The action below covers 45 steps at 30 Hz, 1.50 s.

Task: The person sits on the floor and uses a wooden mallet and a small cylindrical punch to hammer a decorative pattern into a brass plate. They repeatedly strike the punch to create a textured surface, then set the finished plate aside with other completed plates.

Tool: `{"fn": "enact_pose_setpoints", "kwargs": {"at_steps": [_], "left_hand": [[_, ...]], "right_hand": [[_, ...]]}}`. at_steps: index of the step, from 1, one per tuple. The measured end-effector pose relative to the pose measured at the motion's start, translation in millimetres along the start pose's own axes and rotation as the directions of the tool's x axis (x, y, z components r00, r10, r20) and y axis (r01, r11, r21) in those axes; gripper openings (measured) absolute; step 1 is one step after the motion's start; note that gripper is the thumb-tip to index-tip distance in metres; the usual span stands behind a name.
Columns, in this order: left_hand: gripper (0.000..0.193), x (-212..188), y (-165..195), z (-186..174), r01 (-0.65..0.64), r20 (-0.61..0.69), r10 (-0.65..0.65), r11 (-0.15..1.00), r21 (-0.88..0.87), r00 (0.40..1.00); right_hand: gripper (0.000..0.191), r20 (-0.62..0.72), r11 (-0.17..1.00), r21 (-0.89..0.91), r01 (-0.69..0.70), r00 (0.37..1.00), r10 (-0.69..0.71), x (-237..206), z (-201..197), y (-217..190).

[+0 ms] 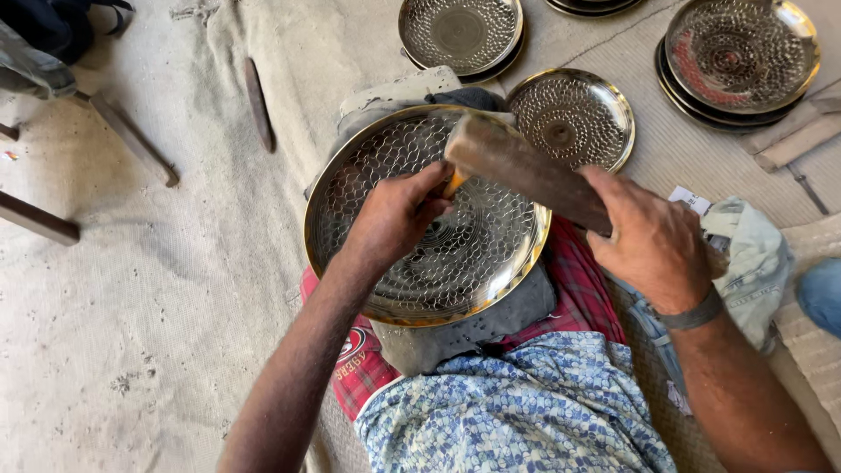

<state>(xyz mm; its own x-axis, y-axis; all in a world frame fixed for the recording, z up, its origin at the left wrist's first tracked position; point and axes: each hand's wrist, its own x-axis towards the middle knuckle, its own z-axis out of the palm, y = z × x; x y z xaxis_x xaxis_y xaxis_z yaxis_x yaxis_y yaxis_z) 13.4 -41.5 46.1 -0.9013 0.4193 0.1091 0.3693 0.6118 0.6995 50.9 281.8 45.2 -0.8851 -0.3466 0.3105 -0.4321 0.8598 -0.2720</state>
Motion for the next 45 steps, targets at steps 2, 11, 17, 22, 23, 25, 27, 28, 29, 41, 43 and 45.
{"fn": "enact_pose_setpoints", "kwargs": {"at_steps": [2,11,17,22,23,25,27,28,29,41,43,45], "left_hand": [[0.036,1,0,0,-0.103,-0.034,0.103,0.995,0.005,0.994],[0.032,-2,2,0,-0.034,-0.005,0.034,0.999,-0.03,0.999],[0.033,-5,4,-1,-0.009,-0.003,0.009,1.0,-0.018,1.0],[0.043,-16,0,4,-0.037,-0.182,0.022,0.996,-0.077,0.983],[0.044,-20,-1,5,-0.054,-0.221,0.034,0.995,-0.086,0.975],[0.041,-23,-5,9,-0.04,-0.164,0.034,0.999,-0.033,0.986],[0.041,-23,-9,10,-0.044,-0.13,0.042,0.999,-0.016,0.991],[0.043,-23,-10,10,-0.053,-0.127,0.049,0.998,-0.026,0.991],[0.045,-23,-11,10,-0.056,-0.119,0.05,0.998,-0.041,0.992],[0.028,-22,-11,9,-0.053,-0.024,0.055,0.996,0.066,0.998],[0.037,-22,-12,8,-0.093,-0.042,0.093,0.996,0.015,0.995],[0.042,-25,-12,7,-0.125,-0.066,0.124,0.992,-0.006,0.99]], "right_hand": [[0.072,-0.039,0.931,0.344,-0.121,0.989,0.143,-3,1,-3],[0.073,0.011,0.96,0.229,-0.161,0.987,0.162,-14,1,-18],[0.073,0.094,0.938,0.245,-0.244,0.969,0.228,-22,0,-17],[0.072,0.06,0.914,0.384,-0.133,0.991,0.119,-29,0,-17],[0.072,0.074,0.907,0.392,-0.152,0.988,0.134,-30,1,-18],[0.074,0.109,0.922,0.334,-0.194,0.98,0.166,-33,6,-19],[0.076,0.131,0.955,0.192,-0.227,0.97,0.204,-33,13,-19],[0.078,0.1,0.959,0.2,-0.203,0.977,0.186,-33,16,-18],[0.08,0.077,0.961,0.206,-0.182,0.982,0.17,-33,18,-17],[0.063,-0.039,0.975,0.218,-0.035,0.998,0.044,-15,10,-10],[0.065,-0.016,0.981,0.19,-0.03,0.999,0.034,-14,13,-9],[0.055,-0.024,0.778,0.614,-0.135,0.982,0.19,-16,18,-11]]}}
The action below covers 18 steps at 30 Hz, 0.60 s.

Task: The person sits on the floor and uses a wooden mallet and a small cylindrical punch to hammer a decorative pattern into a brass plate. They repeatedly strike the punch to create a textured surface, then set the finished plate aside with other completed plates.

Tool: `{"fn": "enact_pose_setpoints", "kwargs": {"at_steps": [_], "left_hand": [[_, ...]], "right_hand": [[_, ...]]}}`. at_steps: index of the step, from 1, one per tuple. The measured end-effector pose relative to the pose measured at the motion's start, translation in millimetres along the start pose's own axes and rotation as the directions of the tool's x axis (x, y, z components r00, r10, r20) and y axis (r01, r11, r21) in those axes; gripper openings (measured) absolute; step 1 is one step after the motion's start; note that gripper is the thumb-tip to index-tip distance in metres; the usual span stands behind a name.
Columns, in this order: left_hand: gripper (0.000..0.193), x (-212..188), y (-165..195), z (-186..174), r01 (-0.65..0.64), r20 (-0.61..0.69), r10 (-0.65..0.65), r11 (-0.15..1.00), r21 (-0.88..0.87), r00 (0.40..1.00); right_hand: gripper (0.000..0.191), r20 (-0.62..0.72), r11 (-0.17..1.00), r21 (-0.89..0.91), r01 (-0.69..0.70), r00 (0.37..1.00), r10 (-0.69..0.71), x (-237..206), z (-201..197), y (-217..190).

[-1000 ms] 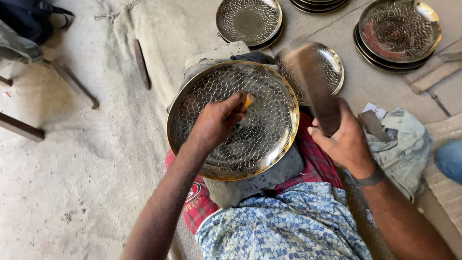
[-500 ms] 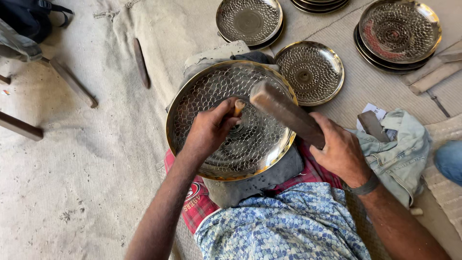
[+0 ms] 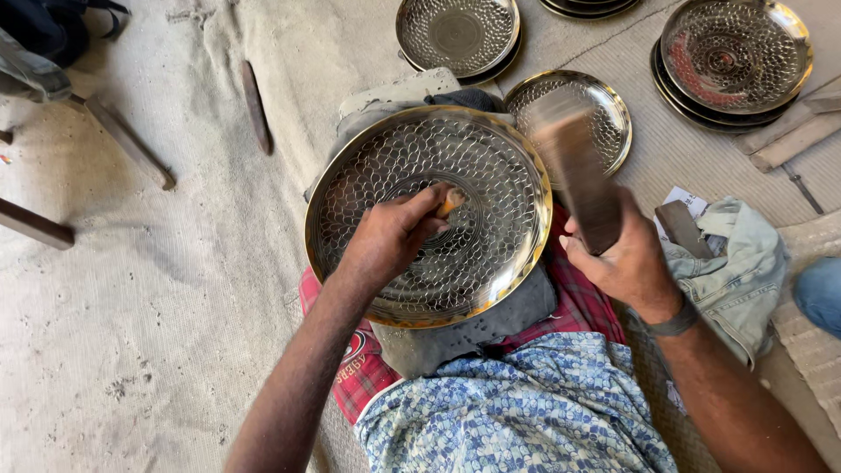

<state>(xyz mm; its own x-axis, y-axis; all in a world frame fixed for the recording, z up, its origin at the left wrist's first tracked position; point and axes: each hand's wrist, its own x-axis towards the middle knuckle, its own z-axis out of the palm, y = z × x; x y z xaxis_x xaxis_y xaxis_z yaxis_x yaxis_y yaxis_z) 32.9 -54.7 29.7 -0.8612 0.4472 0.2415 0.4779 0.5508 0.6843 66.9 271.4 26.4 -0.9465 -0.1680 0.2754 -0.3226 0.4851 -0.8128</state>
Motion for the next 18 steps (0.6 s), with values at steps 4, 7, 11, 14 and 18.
{"fn": "enact_pose_setpoints", "kwargs": {"at_steps": [4,7,11,14,18], "left_hand": [[0.043,-5,2,-2,-0.035,-0.047,0.036,0.999,0.014,0.998],[0.042,-4,5,-2,-0.039,-0.022,0.04,0.998,0.04,0.999],[0.043,-1,9,-4,0.026,0.032,-0.027,0.999,0.031,0.999],[0.04,0,9,-4,0.091,0.06,-0.094,0.994,0.053,0.994],[0.039,2,6,-1,0.04,0.066,-0.042,0.999,0.02,0.997]], "right_hand": [[0.063,-0.075,0.934,-0.309,0.181,0.974,-0.214,-9,6,2],[0.056,-0.077,0.975,-0.215,0.058,0.994,-0.076,-10,6,0],[0.067,-0.015,0.952,-0.303,0.052,0.998,-0.059,-7,5,-5],[0.072,0.03,0.923,-0.376,0.08,0.997,-0.074,-9,6,-9],[0.066,-0.022,0.976,-0.212,-0.051,0.999,0.047,-17,10,-12]]}}
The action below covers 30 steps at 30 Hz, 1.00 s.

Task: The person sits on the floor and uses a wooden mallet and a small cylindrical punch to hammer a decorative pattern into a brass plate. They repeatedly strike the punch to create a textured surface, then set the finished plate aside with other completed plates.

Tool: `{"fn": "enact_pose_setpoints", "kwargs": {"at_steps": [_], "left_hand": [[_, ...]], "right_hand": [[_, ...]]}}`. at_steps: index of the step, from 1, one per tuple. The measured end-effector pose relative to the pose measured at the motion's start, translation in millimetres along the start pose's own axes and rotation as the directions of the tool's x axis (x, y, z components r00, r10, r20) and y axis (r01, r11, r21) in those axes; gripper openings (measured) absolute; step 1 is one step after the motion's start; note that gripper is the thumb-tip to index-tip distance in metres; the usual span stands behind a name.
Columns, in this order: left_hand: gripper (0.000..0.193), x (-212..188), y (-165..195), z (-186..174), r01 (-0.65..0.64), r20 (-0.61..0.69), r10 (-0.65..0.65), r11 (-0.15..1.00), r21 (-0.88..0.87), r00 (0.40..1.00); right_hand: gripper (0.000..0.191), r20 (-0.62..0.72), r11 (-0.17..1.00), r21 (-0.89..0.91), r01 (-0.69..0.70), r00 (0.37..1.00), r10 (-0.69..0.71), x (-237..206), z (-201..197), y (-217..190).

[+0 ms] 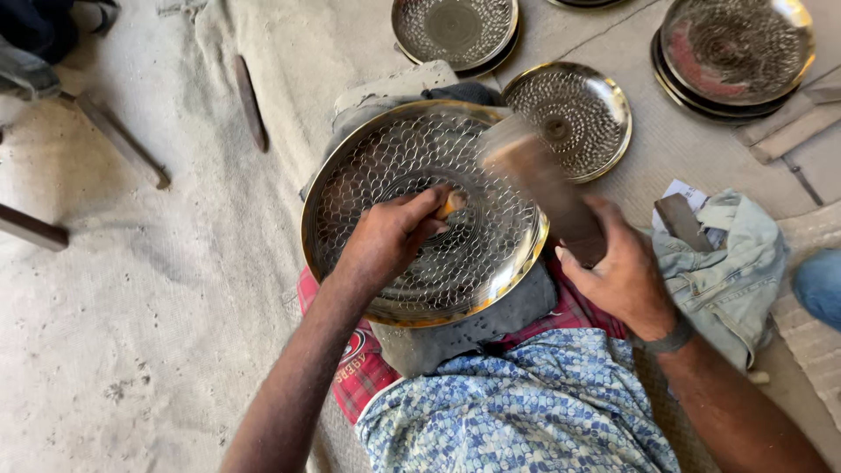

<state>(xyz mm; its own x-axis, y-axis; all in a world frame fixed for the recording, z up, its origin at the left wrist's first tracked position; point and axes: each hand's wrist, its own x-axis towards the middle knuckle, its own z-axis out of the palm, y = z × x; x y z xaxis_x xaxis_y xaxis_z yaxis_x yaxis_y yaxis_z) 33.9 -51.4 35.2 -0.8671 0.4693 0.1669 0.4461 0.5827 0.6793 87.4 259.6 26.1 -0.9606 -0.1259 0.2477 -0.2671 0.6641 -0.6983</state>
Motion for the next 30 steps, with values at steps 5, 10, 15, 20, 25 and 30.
{"fn": "enact_pose_setpoints", "kwargs": {"at_steps": [5,10,15,20,25,30], "left_hand": [[0.025,-8,-4,2,0.044,0.0,-0.044,0.999,-0.013,0.999],[0.037,-20,-4,9,0.031,-0.255,-0.073,0.986,-0.162,0.964],[0.043,-21,-7,5,-0.047,-0.229,0.02,0.992,-0.114,0.973],[0.042,-15,-6,-1,-0.055,-0.112,0.05,0.998,-0.044,0.992],[0.042,-11,-4,3,-0.021,-0.097,0.02,1.0,-0.005,0.995],[0.03,-5,-3,2,0.047,0.02,-0.047,0.999,0.024,0.999]], "right_hand": [[0.074,0.142,0.981,-0.195,0.01,0.99,0.018,-4,1,1],[0.069,0.101,0.999,-0.01,-0.043,0.994,0.044,-3,-1,5],[0.074,0.075,0.996,-0.093,0.007,0.997,0.0,-7,1,10],[0.069,0.063,0.995,-0.097,0.011,0.998,-0.005,-9,7,16],[0.055,0.076,0.975,0.192,-0.11,0.992,0.097,-1,2,17],[0.068,0.059,0.973,-0.069,0.22,0.975,-0.216,10,-1,8]]}}
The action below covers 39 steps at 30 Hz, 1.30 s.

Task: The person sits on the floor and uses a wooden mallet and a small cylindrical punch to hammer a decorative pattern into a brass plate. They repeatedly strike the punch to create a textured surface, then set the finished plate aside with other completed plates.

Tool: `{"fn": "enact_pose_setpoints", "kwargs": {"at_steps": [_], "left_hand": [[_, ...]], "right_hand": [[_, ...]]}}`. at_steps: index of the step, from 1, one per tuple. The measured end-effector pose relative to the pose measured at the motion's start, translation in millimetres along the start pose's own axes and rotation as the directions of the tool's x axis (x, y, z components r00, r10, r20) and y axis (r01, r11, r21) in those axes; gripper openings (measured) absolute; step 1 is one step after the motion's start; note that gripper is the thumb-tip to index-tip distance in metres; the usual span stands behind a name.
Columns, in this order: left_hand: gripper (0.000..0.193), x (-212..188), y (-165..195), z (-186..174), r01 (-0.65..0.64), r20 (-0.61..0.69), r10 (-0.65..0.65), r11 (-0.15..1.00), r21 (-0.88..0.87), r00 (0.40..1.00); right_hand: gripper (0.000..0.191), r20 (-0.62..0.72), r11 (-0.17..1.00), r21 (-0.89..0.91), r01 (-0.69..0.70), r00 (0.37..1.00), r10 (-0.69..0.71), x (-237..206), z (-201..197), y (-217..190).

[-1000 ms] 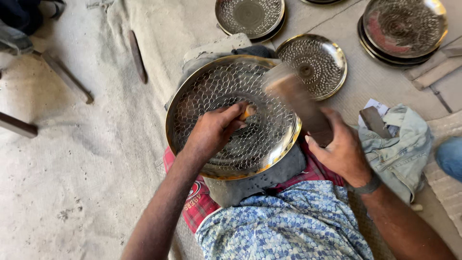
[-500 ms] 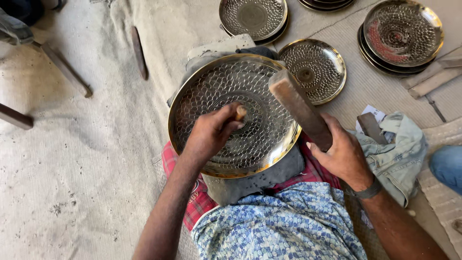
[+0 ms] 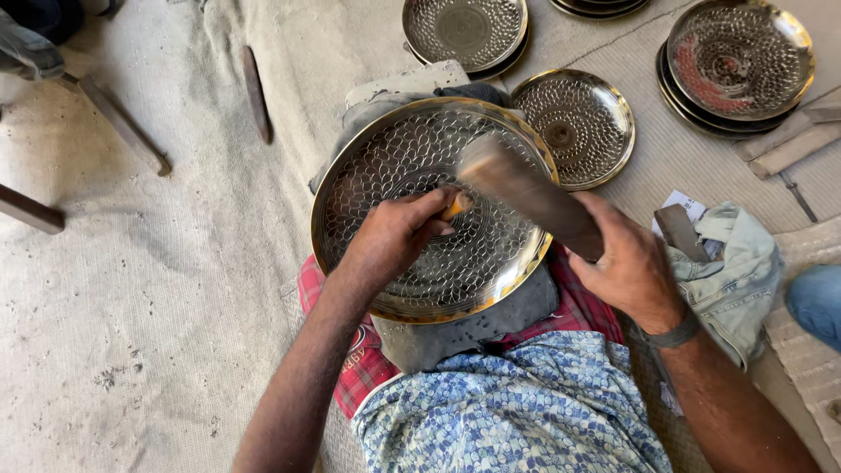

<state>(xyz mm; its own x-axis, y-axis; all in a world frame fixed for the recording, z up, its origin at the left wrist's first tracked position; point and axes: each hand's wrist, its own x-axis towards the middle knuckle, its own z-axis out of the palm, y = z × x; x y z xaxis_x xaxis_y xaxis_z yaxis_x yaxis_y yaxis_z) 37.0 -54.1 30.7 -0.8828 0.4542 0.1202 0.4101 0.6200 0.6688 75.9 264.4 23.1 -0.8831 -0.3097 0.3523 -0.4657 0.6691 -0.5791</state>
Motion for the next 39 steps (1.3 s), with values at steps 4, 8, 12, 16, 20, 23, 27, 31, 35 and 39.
{"fn": "enact_pose_setpoints", "kwargs": {"at_steps": [4,8,12,16,20,23,27,31,35,39], "left_hand": [[0.033,-2,3,-4,-0.007,-0.017,0.006,0.999,-0.052,1.0],[0.039,-5,3,-5,-0.092,-0.103,0.086,0.994,-0.052,0.991],[0.031,-6,2,-3,-0.014,-0.023,0.013,0.999,-0.03,1.0],[0.029,-7,1,-2,-0.005,-0.022,0.004,1.0,-0.019,1.0],[0.03,-19,3,2,-0.068,-0.32,-0.01,0.97,-0.231,0.947],[0.041,-27,6,18,-0.006,-0.642,-0.266,0.921,-0.389,0.719],[0.042,-30,3,46,-0.061,-0.732,-0.378,0.867,-0.495,0.566],[0.042,-28,-1,65,-0.186,-0.756,-0.386,0.817,-0.547,0.529],[0.042,-27,-5,73,-0.2,-0.782,-0.384,0.824,-0.53,0.491],[0.041,-30,-12,80,-0.18,-0.795,-0.371,0.845,-0.503,0.48]], "right_hand": [[0.063,-0.003,0.992,0.029,-0.122,0.993,0.122,-2,5,-6],[0.056,-0.01,0.963,0.127,-0.239,0.97,0.242,-8,10,-9],[0.07,0.061,0.986,-0.128,-0.109,0.991,0.118,-10,13,-15],[0.069,0.003,0.974,-0.061,-0.22,0.975,0.221,-10,6,-20],[0.073,0.069,0.996,-0.053,-0.077,0.994,0.081,-8,-6,-14],[0.088,0.151,0.948,0.135,-0.287,0.952,0.267,-5,-9,-5],[0.102,0.257,0.881,0.069,-0.469,0.861,0.439,3,-13,-5],[0.081,0.118,0.99,-0.136,0.031,0.993,-0.015,23,-30,-28],[0.08,0.2,0.898,-0.368,0.242,0.964,-0.178,58,-45,-60],[0.074,0.286,0.781,-0.434,0.449,0.891,-0.353,104,-48,-85]]}}
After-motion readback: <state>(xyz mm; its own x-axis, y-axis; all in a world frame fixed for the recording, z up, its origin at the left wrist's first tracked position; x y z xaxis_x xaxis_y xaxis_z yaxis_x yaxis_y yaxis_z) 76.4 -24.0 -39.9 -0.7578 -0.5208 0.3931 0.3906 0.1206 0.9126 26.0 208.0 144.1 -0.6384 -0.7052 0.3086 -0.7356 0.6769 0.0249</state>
